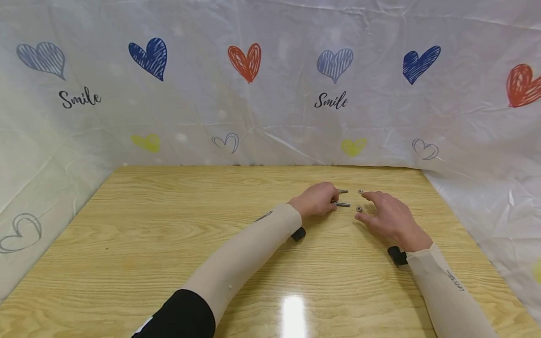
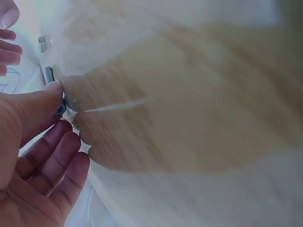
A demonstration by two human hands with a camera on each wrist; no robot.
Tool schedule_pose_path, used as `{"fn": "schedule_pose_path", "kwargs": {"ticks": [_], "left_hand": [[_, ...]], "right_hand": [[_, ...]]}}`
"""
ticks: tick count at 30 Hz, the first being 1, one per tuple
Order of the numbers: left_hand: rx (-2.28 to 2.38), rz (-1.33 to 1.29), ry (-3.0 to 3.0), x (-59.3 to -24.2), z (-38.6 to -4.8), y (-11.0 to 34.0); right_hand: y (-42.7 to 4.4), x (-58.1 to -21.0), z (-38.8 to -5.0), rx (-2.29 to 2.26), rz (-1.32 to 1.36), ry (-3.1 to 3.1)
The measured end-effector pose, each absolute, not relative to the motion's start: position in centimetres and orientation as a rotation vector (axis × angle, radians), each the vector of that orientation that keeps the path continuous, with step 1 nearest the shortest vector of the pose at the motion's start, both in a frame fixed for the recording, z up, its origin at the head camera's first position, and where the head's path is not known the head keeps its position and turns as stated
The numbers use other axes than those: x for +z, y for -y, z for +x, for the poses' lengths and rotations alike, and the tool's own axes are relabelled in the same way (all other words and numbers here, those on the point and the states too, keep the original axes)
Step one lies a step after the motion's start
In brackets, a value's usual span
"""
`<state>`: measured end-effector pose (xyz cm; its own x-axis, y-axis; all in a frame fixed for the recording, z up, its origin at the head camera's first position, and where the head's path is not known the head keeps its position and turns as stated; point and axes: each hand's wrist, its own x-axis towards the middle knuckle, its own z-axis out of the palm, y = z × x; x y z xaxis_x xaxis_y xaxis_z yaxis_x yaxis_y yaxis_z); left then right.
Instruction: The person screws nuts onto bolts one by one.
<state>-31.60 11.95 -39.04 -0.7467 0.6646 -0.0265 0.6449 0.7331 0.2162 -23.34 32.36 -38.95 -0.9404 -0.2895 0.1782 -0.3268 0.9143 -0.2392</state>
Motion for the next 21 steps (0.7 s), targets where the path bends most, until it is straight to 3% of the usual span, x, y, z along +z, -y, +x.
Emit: {"fn": "schedule_pose_path", "kwargs": {"ticks": [21], "left_hand": [[0.294,1.038,-2.823,-38.72,-31.25,-11.69]], "right_hand": [[-32.46,-38.67,-23.68,0.426,0.491,2.944]]}}
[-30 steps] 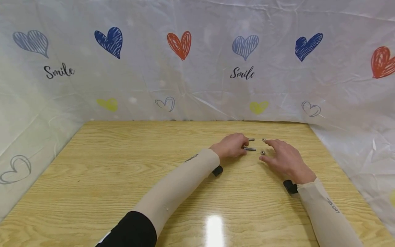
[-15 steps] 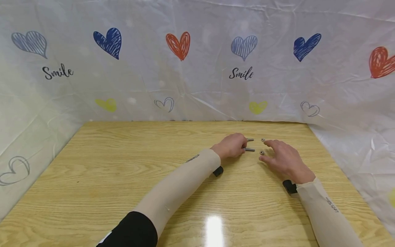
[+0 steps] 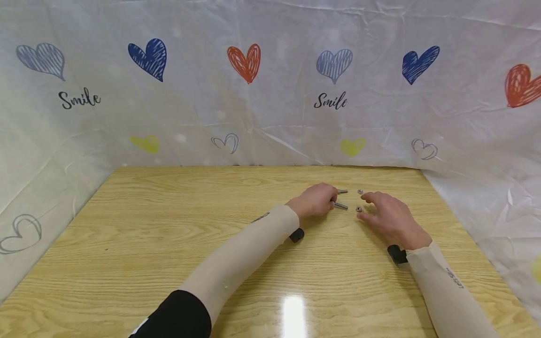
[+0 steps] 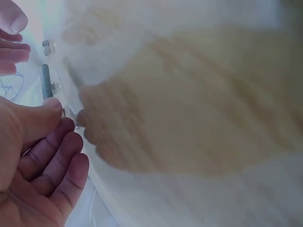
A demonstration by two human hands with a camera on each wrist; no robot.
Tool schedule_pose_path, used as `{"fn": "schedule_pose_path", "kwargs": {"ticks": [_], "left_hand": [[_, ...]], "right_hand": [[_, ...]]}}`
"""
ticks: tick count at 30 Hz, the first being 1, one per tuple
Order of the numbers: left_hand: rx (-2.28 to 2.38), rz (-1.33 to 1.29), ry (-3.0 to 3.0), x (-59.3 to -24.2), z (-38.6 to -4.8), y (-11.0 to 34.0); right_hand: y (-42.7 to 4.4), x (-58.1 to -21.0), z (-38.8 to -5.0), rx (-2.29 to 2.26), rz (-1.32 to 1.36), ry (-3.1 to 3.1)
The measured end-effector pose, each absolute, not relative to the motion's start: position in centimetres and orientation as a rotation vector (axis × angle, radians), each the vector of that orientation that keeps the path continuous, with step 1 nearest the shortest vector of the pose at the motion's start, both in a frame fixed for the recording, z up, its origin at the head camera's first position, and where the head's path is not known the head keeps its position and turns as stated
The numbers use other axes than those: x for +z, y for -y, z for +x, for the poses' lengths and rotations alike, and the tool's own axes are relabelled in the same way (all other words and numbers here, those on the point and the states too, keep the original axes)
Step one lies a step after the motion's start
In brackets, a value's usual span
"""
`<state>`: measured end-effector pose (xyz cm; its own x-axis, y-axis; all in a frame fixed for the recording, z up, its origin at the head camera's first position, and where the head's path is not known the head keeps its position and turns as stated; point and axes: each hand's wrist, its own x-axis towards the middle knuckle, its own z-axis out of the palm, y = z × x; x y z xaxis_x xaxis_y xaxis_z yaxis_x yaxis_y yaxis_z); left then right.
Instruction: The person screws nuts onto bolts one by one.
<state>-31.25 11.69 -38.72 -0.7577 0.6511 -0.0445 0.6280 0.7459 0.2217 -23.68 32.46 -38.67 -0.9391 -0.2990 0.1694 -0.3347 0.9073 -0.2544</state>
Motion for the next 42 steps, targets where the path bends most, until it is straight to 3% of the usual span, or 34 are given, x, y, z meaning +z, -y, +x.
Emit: {"fn": "schedule_pose_path", "kwargs": {"ticks": [42], "left_hand": [[0.408,1.133,-2.792,-38.2,-30.1,-9.7]], "right_hand": [[-32.4,-39.2,-26.2,0.489,0.611,3.021]]}}
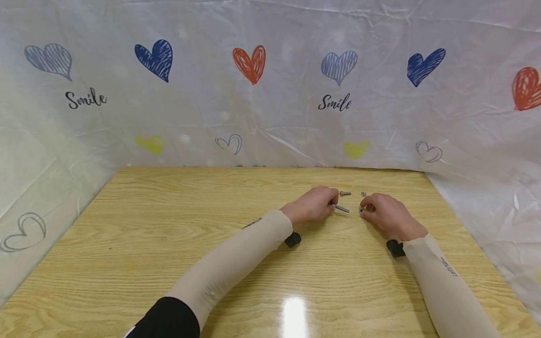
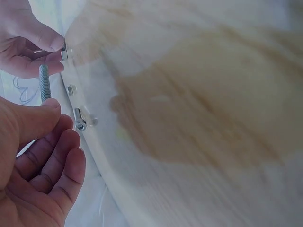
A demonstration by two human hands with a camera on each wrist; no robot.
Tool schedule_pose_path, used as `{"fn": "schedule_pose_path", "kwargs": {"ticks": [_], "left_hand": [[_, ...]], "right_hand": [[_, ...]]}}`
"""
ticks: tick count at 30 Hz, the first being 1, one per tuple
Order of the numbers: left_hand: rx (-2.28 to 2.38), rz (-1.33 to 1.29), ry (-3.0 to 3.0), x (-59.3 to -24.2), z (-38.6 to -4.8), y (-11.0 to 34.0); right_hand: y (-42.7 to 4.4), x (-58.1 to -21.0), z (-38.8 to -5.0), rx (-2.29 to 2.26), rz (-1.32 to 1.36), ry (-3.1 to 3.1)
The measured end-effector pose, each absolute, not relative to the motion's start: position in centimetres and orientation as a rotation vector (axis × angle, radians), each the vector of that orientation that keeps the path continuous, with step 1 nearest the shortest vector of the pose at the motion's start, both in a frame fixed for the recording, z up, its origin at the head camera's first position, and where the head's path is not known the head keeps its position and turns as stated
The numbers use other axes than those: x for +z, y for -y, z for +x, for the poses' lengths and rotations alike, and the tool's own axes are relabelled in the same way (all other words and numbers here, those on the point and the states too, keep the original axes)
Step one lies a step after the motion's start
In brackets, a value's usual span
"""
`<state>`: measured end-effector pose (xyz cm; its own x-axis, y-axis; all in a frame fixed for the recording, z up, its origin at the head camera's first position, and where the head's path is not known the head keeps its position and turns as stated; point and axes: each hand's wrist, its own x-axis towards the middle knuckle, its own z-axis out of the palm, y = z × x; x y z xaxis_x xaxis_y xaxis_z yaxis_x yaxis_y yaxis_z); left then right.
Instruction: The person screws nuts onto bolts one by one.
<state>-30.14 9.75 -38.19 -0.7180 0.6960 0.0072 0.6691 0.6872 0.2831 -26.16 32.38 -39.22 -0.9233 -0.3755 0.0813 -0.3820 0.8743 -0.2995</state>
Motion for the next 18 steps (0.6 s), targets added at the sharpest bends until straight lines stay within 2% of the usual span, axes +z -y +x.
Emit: {"fn": "schedule_pose_path", "kwargs": {"ticks": [18], "left_hand": [[0.439,1.131,-2.786,-38.22,-29.93,-9.17]], "right_hand": [[-32.14,-39.28,-26.65,0.468,0.674,3.005]]}}
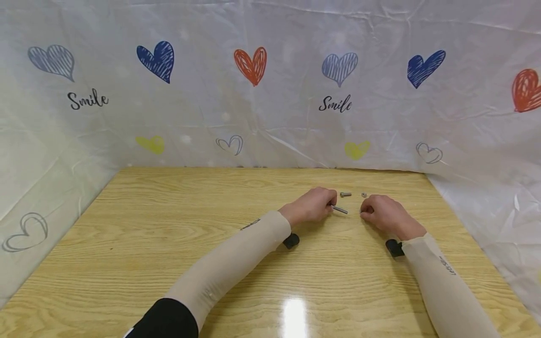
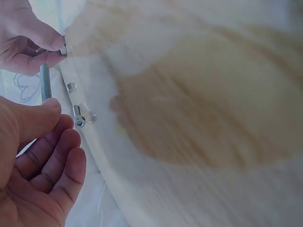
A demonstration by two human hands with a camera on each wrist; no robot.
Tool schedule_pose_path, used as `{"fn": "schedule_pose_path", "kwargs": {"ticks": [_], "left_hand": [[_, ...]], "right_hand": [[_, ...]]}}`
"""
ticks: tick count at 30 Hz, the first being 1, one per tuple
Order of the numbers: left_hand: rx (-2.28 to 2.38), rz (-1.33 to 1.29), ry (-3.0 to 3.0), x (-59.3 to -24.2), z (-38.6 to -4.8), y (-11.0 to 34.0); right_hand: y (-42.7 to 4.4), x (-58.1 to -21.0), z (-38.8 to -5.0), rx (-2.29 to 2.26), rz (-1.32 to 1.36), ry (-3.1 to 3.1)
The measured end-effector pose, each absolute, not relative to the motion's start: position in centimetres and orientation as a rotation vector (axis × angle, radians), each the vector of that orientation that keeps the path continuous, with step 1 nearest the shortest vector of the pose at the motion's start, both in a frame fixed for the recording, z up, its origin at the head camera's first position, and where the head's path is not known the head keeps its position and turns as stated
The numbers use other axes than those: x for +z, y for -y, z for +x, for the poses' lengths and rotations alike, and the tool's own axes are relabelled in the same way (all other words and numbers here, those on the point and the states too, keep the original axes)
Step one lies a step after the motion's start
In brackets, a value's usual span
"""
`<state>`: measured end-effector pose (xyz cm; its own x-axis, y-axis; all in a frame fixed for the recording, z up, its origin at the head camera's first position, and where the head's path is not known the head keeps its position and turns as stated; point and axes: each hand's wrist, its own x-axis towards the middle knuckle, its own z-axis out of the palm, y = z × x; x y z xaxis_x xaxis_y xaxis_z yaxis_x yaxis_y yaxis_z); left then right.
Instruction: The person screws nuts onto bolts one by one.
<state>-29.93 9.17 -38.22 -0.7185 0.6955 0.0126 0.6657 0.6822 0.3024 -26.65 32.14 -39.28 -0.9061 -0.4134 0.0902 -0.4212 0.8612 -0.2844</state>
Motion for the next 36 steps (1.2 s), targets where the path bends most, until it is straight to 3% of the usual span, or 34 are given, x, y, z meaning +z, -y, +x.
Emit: {"fn": "schedule_pose_path", "kwargs": {"ticks": [36], "left_hand": [[0.504,1.138,-2.815,-38.0,-29.3,-6.6]], "right_hand": [[-30.5,-38.6,-25.3,0.596,0.626,2.918]]}}
